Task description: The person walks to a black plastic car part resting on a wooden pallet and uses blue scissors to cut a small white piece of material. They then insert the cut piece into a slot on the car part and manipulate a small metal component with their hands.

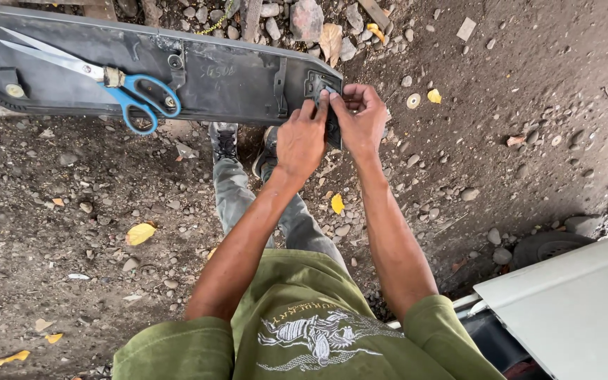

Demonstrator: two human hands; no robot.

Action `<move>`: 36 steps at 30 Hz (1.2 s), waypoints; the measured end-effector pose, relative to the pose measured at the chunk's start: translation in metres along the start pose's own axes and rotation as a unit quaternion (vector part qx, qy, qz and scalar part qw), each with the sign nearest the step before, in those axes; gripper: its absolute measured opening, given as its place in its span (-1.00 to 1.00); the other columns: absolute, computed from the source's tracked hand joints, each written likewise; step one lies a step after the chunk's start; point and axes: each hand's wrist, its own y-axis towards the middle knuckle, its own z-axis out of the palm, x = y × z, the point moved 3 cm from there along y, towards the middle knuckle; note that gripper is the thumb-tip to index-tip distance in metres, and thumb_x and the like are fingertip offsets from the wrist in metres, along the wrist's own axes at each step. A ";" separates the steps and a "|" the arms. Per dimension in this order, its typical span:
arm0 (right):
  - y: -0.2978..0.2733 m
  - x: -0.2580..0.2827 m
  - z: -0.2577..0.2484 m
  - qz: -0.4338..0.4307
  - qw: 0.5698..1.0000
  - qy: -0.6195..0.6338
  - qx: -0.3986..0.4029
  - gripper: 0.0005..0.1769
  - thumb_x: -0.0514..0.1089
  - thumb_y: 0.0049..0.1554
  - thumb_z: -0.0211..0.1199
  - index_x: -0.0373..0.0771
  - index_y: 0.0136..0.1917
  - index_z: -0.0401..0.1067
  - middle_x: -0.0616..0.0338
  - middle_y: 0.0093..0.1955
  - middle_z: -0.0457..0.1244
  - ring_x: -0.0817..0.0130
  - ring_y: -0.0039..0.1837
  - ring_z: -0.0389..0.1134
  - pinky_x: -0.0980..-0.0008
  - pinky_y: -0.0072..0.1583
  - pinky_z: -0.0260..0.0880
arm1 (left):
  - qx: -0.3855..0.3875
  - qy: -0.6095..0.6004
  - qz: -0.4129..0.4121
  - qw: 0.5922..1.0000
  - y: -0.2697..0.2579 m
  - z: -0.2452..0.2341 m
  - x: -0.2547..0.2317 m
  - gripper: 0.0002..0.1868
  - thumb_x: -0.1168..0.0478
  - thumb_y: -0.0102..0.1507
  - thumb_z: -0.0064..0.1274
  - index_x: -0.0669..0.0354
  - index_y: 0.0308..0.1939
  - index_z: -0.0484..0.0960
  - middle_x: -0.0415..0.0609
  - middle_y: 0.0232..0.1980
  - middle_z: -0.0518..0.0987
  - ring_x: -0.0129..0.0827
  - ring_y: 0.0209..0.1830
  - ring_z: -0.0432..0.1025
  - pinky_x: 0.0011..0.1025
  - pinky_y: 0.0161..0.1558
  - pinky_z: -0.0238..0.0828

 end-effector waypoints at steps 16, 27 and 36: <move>0.009 0.003 0.001 -0.110 0.991 -0.062 0.035 -0.70 -0.25 0.11 0.48 -0.43 0.07 0.52 0.09 -0.15 0.42 0.46 -0.16 0.42 0.45 -0.08 0.47 | -0.159 -0.126 -0.073 0.977 -0.023 -0.072 0.032 -0.66 0.23 0.34 0.14 0.03 0.21 0.59 0.04 -0.12 0.55 0.02 -0.21 0.52 -0.12 -0.20 0.47; 0.018 -0.020 -0.001 -0.075 0.994 -0.046 0.066 -0.73 -0.24 0.16 0.42 -0.36 0.10 0.47 0.15 -0.07 0.40 0.47 -0.09 0.43 0.46 -0.04 0.51 | -0.441 -0.048 -0.136 0.886 -0.078 -0.203 0.159 -0.74 0.27 0.39 0.15 0.24 0.14 0.61 0.06 -0.03 0.61 -0.18 -0.07 0.52 -0.26 -0.02 0.50; 0.020 -0.022 -0.004 -0.056 0.992 -0.095 0.053 -0.74 -0.24 0.13 0.45 -0.35 0.07 0.53 0.16 -0.09 0.39 0.50 -0.14 0.36 0.50 -0.10 0.40 | -0.457 0.024 -0.228 0.860 -0.062 -0.282 0.259 -0.54 0.30 0.28 0.27 0.26 0.24 0.52 0.09 0.05 0.52 -0.08 0.01 0.52 -0.20 0.03 0.47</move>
